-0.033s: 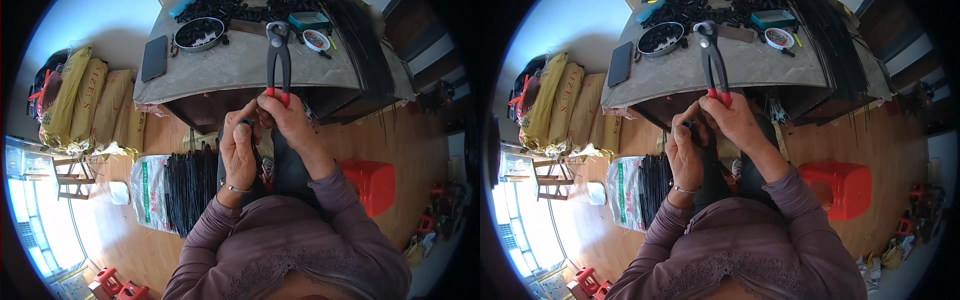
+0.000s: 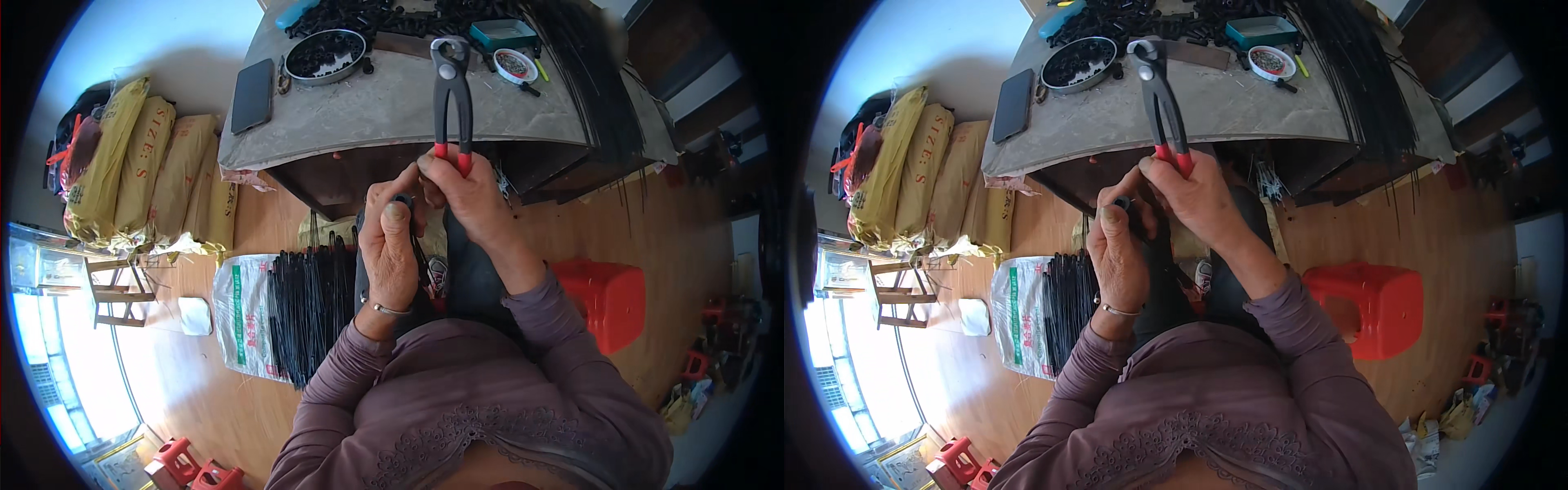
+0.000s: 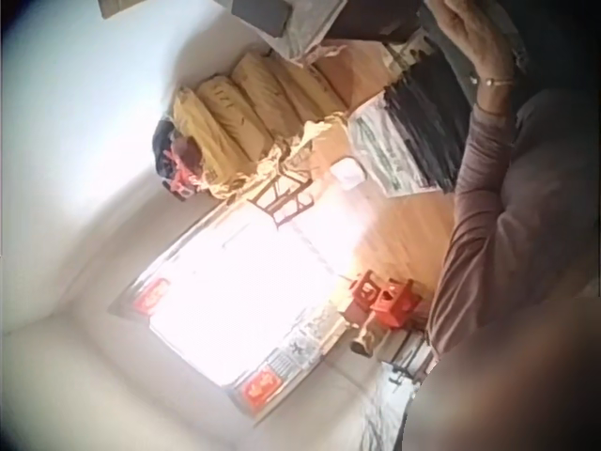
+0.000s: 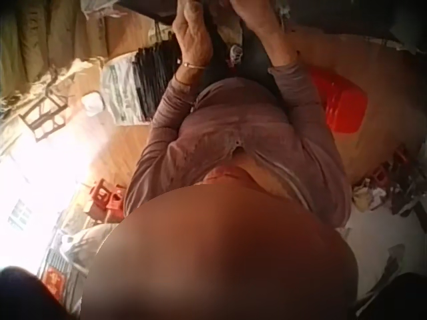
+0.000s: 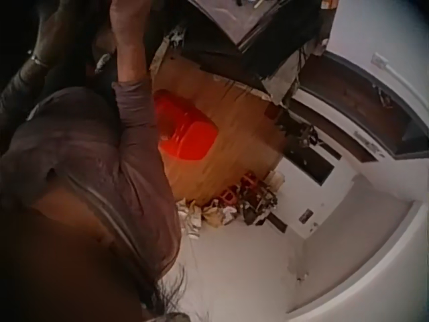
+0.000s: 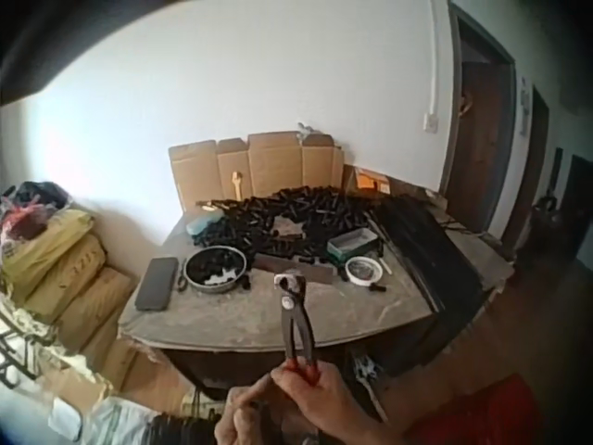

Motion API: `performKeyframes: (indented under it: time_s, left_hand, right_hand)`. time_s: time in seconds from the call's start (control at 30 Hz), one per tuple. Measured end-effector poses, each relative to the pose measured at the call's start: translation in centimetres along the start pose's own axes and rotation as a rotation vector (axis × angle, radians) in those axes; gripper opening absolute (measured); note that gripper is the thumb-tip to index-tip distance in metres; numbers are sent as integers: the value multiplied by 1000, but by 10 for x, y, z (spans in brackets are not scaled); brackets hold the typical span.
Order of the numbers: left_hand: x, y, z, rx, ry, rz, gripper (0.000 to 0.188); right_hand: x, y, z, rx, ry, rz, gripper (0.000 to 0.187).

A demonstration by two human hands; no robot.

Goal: Placing thin black rods into a measuring jig and cutting them to a uniform length using hand pliers.

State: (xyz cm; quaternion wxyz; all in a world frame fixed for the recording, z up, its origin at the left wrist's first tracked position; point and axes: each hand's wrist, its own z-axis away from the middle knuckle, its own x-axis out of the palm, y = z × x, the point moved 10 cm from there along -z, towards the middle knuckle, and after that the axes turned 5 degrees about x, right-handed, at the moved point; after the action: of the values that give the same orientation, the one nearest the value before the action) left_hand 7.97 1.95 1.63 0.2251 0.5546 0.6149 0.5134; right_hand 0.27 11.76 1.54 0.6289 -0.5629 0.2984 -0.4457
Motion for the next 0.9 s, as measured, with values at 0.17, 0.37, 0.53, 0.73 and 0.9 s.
performKeyframes:
  time_s: [0.17, 0.37, 0.53, 0.73, 0.9]
  left_hand:
    - [3, 2, 11, -25, 20, 12, 47]
    - [-9, 1, 16, -41, 43, 87, 48]
    - [-18, 0, 17, -121, 26, 170, 49]
    - [-29, -2, 15, -118, 44, 158, 47]
    - [-32, -1, 16, -134, 52, 119, 46]
  right_hand:
    - [3, -33, 20, -338, 245, 336, 14]
    - [18, -39, 26, -453, 210, 484, 20]
    - [19, -7, 10, -171, 46, 163, 20]
    - [49, 2, 32, -34, -181, 74, 26]
    - [55, 2, 35, -104, -186, 76, 25]
